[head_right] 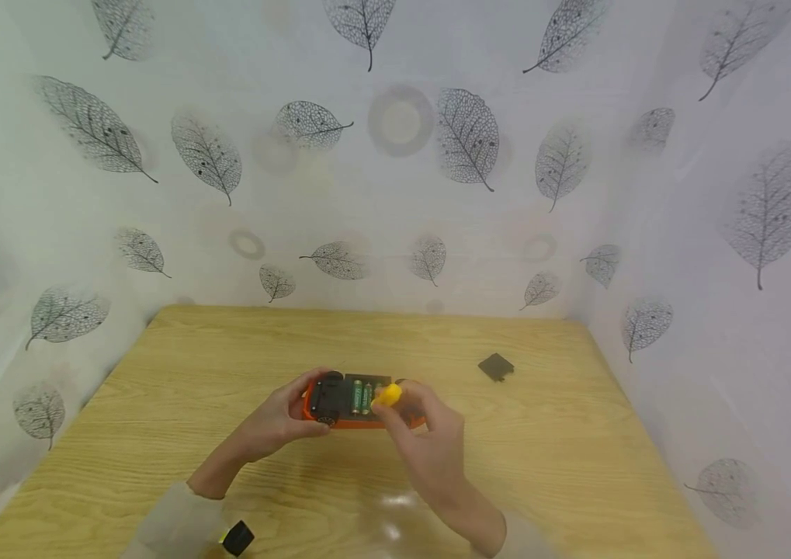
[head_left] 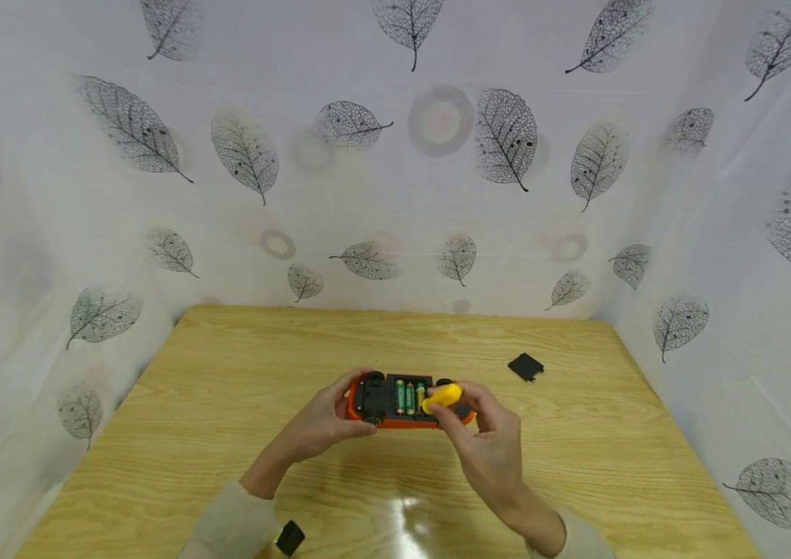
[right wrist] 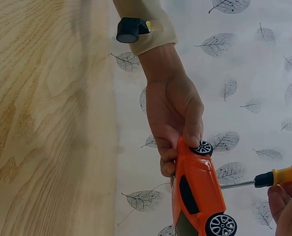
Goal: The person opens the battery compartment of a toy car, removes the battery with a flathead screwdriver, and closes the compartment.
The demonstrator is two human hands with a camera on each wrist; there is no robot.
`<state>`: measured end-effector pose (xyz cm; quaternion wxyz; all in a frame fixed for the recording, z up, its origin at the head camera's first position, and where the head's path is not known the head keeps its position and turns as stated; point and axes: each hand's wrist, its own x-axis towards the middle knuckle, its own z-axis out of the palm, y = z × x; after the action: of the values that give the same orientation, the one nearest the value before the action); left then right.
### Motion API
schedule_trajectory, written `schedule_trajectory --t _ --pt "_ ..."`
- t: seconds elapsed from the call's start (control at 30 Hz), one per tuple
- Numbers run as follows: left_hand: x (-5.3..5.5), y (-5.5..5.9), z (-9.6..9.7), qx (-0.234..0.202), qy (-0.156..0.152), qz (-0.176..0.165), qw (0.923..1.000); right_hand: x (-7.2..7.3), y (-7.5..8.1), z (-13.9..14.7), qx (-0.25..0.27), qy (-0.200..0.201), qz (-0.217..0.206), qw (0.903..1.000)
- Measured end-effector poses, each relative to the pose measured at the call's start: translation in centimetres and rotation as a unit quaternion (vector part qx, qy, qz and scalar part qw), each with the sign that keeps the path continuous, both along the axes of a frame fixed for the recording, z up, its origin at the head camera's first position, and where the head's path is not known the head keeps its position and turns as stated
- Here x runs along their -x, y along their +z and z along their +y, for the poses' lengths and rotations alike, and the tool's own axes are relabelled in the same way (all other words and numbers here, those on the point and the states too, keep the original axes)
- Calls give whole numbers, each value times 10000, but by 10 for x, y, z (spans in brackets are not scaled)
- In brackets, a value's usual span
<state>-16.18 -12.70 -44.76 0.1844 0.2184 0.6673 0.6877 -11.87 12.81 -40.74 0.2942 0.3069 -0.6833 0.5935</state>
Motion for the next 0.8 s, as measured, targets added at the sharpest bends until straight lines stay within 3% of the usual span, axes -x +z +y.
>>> schedule_trajectory --t 0.23,0.8 --pt "0 0 -1 32 25 -71 10000 0 -4 -1 42 110 150 9998" --pt "3 -1 -6 81 206 -96 9997 -3 -16 -4 23 514 1034 9933"
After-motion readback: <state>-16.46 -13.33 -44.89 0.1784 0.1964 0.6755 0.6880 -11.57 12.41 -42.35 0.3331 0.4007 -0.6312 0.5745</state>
